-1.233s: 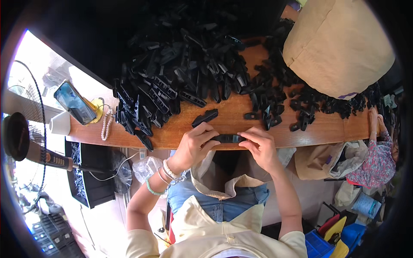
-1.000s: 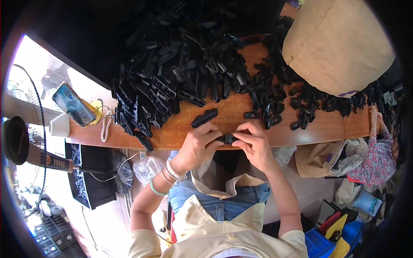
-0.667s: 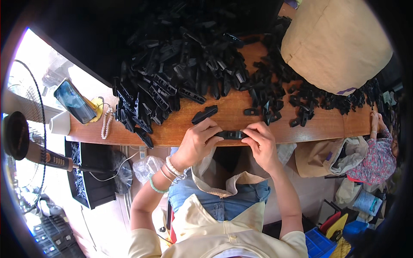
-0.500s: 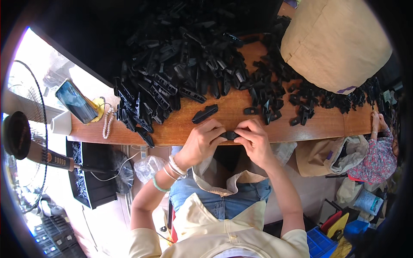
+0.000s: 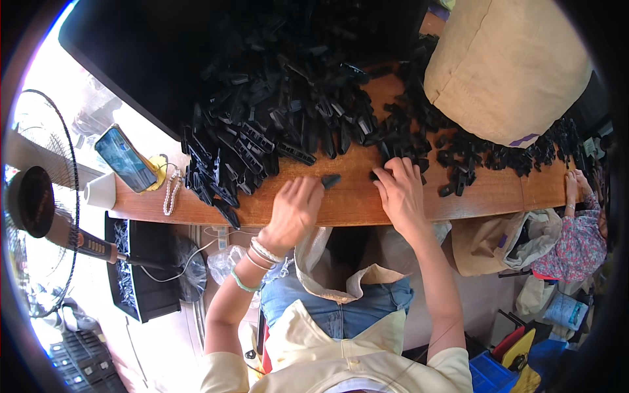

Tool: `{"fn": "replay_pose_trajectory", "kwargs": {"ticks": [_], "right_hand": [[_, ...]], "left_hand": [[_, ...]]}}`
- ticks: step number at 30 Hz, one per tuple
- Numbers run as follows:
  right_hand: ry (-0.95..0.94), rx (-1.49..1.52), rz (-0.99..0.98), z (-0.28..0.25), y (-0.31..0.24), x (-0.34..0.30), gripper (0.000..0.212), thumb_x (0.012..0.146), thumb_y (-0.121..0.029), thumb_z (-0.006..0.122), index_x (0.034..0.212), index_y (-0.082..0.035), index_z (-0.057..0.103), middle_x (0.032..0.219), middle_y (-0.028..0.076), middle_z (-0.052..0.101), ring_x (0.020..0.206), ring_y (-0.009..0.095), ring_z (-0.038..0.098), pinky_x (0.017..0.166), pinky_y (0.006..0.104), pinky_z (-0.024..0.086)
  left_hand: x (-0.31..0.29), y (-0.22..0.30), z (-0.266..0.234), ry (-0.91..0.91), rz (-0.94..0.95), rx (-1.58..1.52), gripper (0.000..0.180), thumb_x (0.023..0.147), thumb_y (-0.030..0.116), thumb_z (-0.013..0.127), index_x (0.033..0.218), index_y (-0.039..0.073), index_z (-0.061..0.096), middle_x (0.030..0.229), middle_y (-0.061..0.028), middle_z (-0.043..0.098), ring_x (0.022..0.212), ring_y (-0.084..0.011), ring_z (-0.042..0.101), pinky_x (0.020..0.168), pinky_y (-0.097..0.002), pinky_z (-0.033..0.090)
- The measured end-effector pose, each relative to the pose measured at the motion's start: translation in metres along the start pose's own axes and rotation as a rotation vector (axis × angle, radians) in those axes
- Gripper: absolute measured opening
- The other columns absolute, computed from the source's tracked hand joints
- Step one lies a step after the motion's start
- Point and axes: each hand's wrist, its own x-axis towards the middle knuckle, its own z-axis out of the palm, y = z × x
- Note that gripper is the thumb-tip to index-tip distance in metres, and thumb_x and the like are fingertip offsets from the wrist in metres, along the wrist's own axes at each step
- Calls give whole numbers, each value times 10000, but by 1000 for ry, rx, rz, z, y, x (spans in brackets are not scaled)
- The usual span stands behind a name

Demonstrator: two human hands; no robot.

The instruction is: The person assembles plastic components by fitting small plastic clips onto plastic bases by hand and dropping the assembled parts into a bag.

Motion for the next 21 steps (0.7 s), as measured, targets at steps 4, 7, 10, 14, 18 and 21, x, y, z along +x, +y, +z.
{"fn": "replay_pose_trajectory", "kwargs": {"ticks": [4,7,10,14,18,21], "right_hand": [[116,251,-7,5,-13,-1,290,737,-2,728,1003,-32,617,930,84,527,819,256,536,679,343,433],[4,710,262,7,-24,-14,269,747,21,699,989,-20,589,958,108,561,702,221,587,608,331,477],[-3,580,260,11,-22,-23,257,752,15,700,980,-14,586,977,108,569,743,230,607,661,336,506],[-26,534,185,6,-21,-24,271,772,1,706,1023,-17,603,975,111,561,841,267,603,765,381,501],[-48,452,88,6,-15,-21,277,783,-5,708,1043,-20,614,992,118,578,874,286,595,783,380,492],[-48,706,189,0,-15,-16,250,788,4,713,1023,-6,627,975,86,609,852,221,603,756,319,488]], "left_hand": [[-8,16,-2,17,50,-90,229,762,73,746,912,-15,597,904,-121,592,734,-303,609,662,-384,502],[-10,15,-2,28,-76,-338,226,779,86,746,927,-15,608,908,-127,596,725,-288,613,637,-371,504],[-8,8,-7,-88,-329,-473,226,778,77,744,948,-18,630,920,-136,600,738,-297,620,638,-363,512],[-6,2,-9,-122,-260,-469,220,793,64,726,976,-35,653,934,-134,603,772,-309,628,677,-356,519],[-5,1,-10,-145,-251,-502,215,808,56,711,993,-40,657,944,-138,599,783,-311,630,692,-354,519],[-5,-1,-11,-146,-232,-534,210,812,51,706,993,-42,653,952,-141,597,786,-312,630,695,-354,518]]}}
